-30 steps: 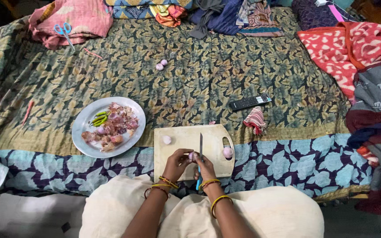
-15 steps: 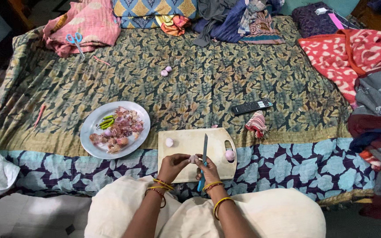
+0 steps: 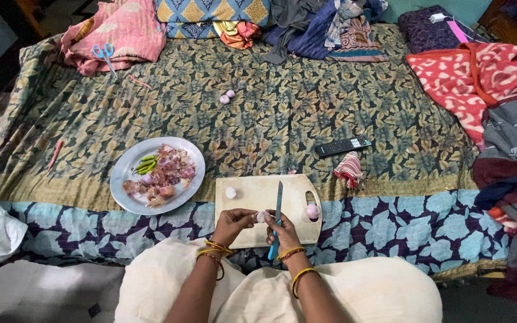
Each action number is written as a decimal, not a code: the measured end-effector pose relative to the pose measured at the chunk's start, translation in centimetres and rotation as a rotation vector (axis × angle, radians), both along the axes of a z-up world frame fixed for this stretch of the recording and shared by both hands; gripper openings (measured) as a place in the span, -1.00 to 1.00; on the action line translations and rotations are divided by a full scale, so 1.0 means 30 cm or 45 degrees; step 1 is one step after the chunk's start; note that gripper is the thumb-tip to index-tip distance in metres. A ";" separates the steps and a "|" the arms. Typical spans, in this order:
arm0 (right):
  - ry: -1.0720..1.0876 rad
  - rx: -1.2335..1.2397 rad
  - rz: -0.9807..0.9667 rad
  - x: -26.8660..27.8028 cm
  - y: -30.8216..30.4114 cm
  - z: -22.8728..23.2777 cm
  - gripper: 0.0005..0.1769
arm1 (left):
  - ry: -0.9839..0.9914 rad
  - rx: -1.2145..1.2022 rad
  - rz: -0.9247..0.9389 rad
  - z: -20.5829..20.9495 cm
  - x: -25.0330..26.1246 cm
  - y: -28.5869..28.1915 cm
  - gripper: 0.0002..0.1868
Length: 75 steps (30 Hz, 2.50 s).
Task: The person sits on a bed and uses a knife to chop small onions on a cutting board. The chopped onions are placed onto a plate that already contains pieces of meat and green chilies.
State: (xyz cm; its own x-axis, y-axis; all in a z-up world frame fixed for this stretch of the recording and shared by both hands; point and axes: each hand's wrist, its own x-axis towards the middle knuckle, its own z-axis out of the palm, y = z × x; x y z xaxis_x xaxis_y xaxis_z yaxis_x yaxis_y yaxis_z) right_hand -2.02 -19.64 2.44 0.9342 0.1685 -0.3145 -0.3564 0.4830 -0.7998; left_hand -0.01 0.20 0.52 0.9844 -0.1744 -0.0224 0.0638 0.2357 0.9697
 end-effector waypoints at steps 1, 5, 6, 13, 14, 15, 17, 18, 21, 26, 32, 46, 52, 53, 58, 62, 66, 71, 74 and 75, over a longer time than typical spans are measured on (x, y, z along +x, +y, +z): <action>-0.005 0.010 0.011 0.001 -0.002 -0.003 -0.69 | -0.002 0.004 0.024 0.006 -0.004 -0.005 -0.73; -0.017 0.000 0.069 0.001 -0.007 -0.018 -0.68 | -0.088 0.031 0.098 0.013 -0.017 -0.017 -0.72; -0.009 0.017 0.079 0.002 -0.008 -0.020 -0.67 | -0.075 -0.001 0.109 0.011 -0.018 -0.018 -0.73; 0.000 -0.099 -0.144 0.004 0.010 -0.009 -0.68 | -0.136 0.031 0.184 0.029 -0.029 -0.058 -0.69; -0.011 -0.131 -0.150 0.003 0.011 -0.007 -0.66 | -0.147 0.091 0.226 0.041 -0.039 -0.072 -0.70; -0.023 -0.164 -0.155 0.002 0.013 -0.005 -0.64 | -0.179 0.150 0.244 0.057 -0.050 -0.080 -0.71; -0.027 -0.190 -0.152 0.001 0.013 -0.002 -0.60 | -0.244 0.267 0.280 0.099 -0.070 -0.093 -0.72; -0.018 -0.184 -0.143 0.001 0.013 -0.001 -0.60 | -0.297 0.308 0.284 0.123 -0.078 -0.097 -0.72; 0.015 -0.179 -0.109 -0.004 0.016 0.000 -0.60 | -0.417 0.432 0.303 0.197 -0.102 -0.099 -0.70; 0.083 -0.174 -0.097 -0.003 0.017 -0.015 -0.62 | -0.417 0.626 0.308 0.285 -0.126 -0.096 -0.62; 0.053 -0.161 -0.029 0.011 0.013 -0.057 -0.65 | -0.638 0.739 0.350 0.304 -0.136 -0.096 -0.62; 0.001 0.173 0.125 0.001 -0.005 -0.011 -0.63 | -0.129 0.126 0.374 0.116 -0.048 -0.042 -0.65; 0.167 0.083 -0.017 0.014 -0.017 -0.028 -0.66 | -0.004 -0.020 0.270 -0.064 0.024 -0.008 -0.69; 0.192 0.046 -0.044 0.016 -0.018 -0.033 -0.67 | 0.029 0.021 0.249 -0.086 0.036 0.007 -0.69; 0.267 -0.038 -0.094 0.020 -0.024 -0.040 -0.69 | -0.263 0.291 0.944 -0.113 0.117 0.186 -0.85; 0.271 -0.093 -0.078 0.008 -0.016 -0.030 -0.69 | -0.314 -0.176 1.163 -0.029 0.107 0.300 0.06; 0.273 -0.154 -0.067 0.013 -0.001 -0.017 -0.67 | -0.466 0.007 1.105 0.043 0.064 0.249 0.19; 0.221 -0.166 -0.085 0.002 -0.021 -0.033 -0.63 | -0.246 -0.028 0.791 0.028 0.062 0.146 -0.30; 0.207 -0.197 -0.086 0.005 -0.012 -0.039 -0.61 | -0.291 0.380 0.451 0.030 0.037 0.083 -0.60; 0.209 -0.199 -0.076 0.005 -0.008 -0.043 -0.61 | -0.251 0.419 0.312 0.036 0.018 0.051 -0.58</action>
